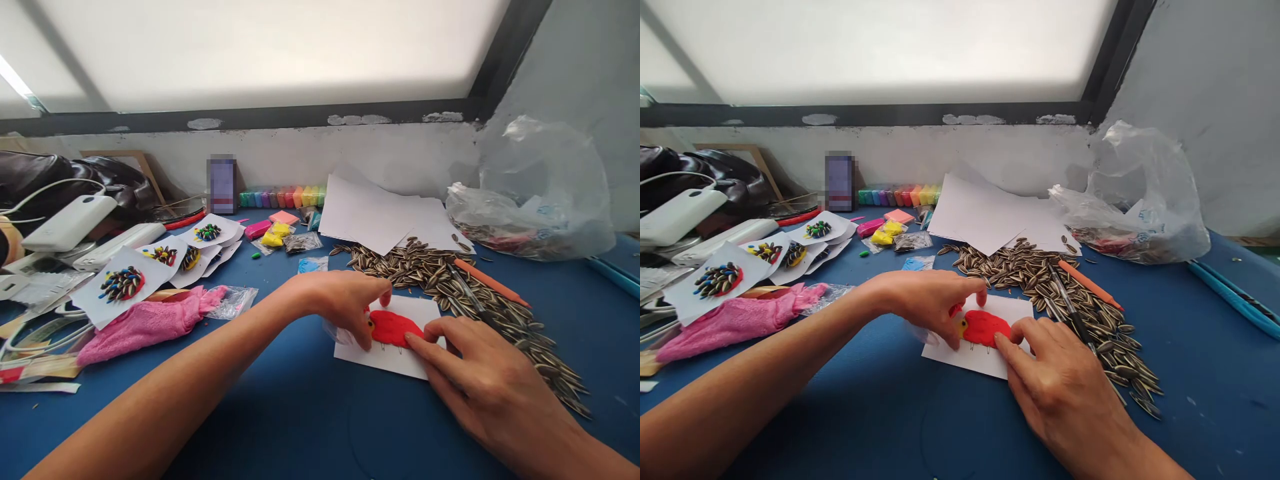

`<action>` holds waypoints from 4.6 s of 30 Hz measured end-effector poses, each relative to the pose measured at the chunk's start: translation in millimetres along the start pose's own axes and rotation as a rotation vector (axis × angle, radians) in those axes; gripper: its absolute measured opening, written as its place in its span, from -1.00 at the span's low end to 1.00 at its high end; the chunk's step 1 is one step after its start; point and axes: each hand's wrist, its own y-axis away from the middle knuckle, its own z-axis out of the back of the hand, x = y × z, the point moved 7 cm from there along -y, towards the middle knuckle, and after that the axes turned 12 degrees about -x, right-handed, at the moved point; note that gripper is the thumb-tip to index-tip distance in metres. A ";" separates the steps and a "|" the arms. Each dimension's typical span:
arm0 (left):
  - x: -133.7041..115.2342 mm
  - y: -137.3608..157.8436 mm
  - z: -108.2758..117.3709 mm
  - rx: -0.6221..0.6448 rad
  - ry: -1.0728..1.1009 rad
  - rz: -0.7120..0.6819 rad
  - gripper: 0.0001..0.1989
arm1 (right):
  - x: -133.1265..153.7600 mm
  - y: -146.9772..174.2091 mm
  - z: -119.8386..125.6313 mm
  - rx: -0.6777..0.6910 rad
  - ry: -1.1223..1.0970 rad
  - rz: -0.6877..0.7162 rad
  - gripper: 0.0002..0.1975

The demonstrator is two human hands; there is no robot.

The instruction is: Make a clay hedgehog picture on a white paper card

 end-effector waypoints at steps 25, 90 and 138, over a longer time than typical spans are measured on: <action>1.2 -0.5 0.2 -0.019 -0.022 -0.005 -0.33 | 14.1 -2.1 4.7 0.020 0.165 0.180 -0.58; -1.8 0.7 1.1 0.033 -0.002 -0.011 -0.32 | 13.2 -11.1 -5.9 0.044 0.085 0.061 -0.66; -5.1 3.3 9.6 -0.002 -0.032 -0.042 -0.35 | -10.5 -9.0 7.7 -0.075 0.013 -0.101 -0.72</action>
